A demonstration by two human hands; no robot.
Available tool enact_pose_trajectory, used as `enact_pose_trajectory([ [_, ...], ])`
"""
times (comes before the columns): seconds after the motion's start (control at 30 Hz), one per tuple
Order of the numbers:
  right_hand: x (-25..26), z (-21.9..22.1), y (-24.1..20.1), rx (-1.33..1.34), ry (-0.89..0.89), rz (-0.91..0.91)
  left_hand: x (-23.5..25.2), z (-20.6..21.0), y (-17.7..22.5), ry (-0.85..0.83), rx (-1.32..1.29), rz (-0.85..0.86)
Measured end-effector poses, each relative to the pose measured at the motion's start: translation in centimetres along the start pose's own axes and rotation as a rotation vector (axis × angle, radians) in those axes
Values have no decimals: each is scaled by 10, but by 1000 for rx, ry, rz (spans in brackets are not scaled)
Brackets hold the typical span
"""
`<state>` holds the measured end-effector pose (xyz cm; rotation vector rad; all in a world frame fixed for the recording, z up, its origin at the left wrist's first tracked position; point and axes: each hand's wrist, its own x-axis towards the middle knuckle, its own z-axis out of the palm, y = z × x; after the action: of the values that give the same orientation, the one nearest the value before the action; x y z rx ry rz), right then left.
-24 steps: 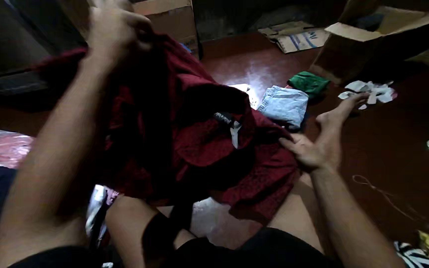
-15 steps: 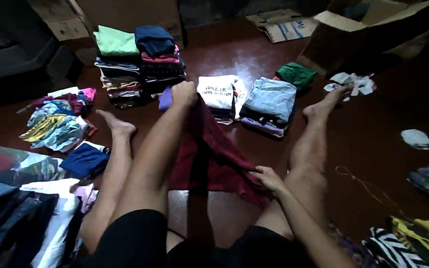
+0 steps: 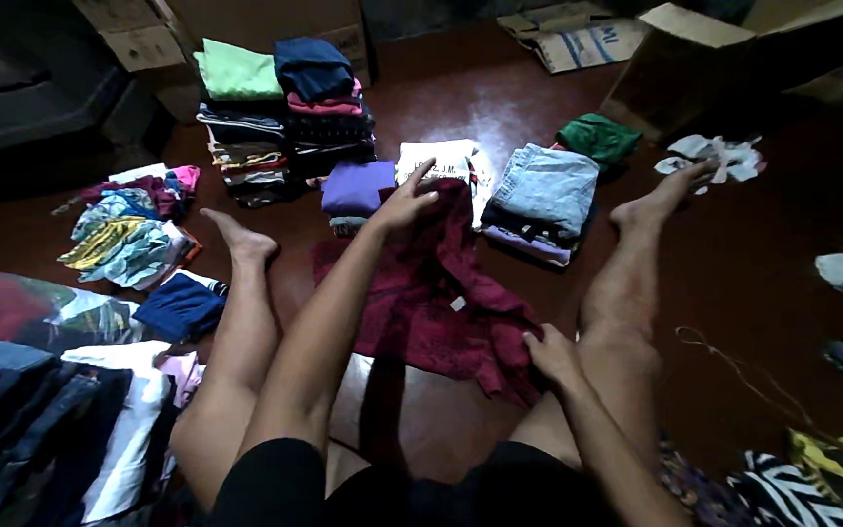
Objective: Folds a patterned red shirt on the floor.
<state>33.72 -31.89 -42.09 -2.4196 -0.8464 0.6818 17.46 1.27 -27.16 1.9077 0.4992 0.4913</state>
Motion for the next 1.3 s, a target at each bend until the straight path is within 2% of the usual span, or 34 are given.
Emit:
enact_pose_trajectory([
  [0.03, -7, 3, -2, -69, 62, -71, -17, -12, -11, 17, 158, -78],
  [0.1, -18, 10, -8, -152, 228, -321, -68, -41, -41, 62, 447, -369],
  [0.17, -19, 17, -19, -144, 300, -581, -142, -63, -84, 180, 548, -700],
  [0.23, -14, 26, -37, -128, 86, -674, -217, -75, -135, 276, 537, -957],
  [0.3, -3, 47, -53, -170, -228, -670, -268, -66, -154, 248, 443, -1054],
  [0.37, 10, 74, -67, -241, -388, -635, -278, -42, -148, 240, 322, -1035],
  [0.43, 14, 99, -74, -276, -465, -555, -279, -15, -149, 241, 179, -1044],
  [0.57, 12, 120, -79, -250, -439, -471, -277, -3, -161, 275, 114, -913],
  [0.63, 10, 122, -71, -163, -432, -471, -279, -2, -154, 409, -91, -785],
  [0.77, 14, 120, -59, 62, -452, -485, -266, 15, -143, 788, -856, -475],
  [0.83, 15, 124, -60, 220, -468, -469, -259, 32, -144, 887, -1097, -446],
  [0.87, 15, 126, -63, 308, -476, -455, -256, 40, -148, 900, -1131, -468],
  [0.9, 13, 127, -64, 389, -467, -441, -255, 47, -152, 874, -1109, -510],
  [0.97, 10, 128, -59, 468, -371, -430, -253, 57, -155, 777, -861, -639],
  [1.03, 13, 127, -49, 314, -209, -498, -252, 51, -146, 648, -462, -753],
  [1.1, 17, 122, -46, 125, -158, -523, -254, 31, -128, 600, -186, -763],
  [1.13, 21, 119, -47, 71, -166, -514, -256, 20, -121, 632, -184, -685],
  [1.2, 28, 115, -50, 37, -187, -496, -262, 7, -123, 712, -392, -477],
  [1.23, 29, 116, -51, 57, -193, -497, -269, 8, -129, 712, -474, -467],
  [1.3, 29, 115, -53, 136, -175, -517, -284, 18, -130, 549, -412, -683],
])
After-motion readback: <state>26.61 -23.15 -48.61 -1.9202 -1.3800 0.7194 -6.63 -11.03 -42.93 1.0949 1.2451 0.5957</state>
